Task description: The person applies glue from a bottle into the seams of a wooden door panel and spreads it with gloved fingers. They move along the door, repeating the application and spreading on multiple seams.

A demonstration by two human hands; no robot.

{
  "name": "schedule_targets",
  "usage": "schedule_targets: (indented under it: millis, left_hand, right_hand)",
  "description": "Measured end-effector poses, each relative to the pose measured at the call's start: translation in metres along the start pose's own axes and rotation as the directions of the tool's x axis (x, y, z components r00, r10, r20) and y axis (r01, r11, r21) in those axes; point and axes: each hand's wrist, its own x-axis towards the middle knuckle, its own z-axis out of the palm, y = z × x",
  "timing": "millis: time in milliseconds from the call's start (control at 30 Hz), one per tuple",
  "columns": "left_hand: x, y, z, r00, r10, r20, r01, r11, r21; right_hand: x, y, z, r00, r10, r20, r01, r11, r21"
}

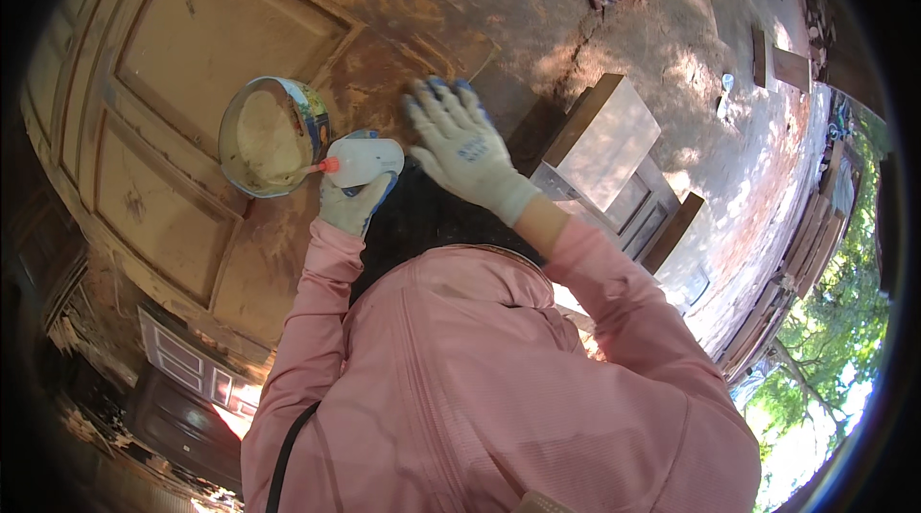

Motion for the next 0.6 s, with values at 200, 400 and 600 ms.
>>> schedule_targets:
  millis: [200,400,600]
  left_hand:
    - [-0.003,-0.012,-0.020,0.986,0.080,-0.147,-0.055,0.985,0.166]
    - [0.010,0.006,-0.004,0.962,0.173,-0.211,-0.161,0.984,0.075]
    - [0.035,0.010,-0.020,0.934,0.191,-0.302,-0.123,0.965,0.230]
  right_hand:
    - [0.078,-0.012,0.027,0.983,0.036,-0.181,-0.047,0.997,-0.058]
    - [0.080,-0.023,0.045,0.980,0.082,-0.180,-0.082,0.997,0.008]
    - [0.075,-0.022,0.041,0.972,0.159,-0.170,-0.157,0.987,0.027]
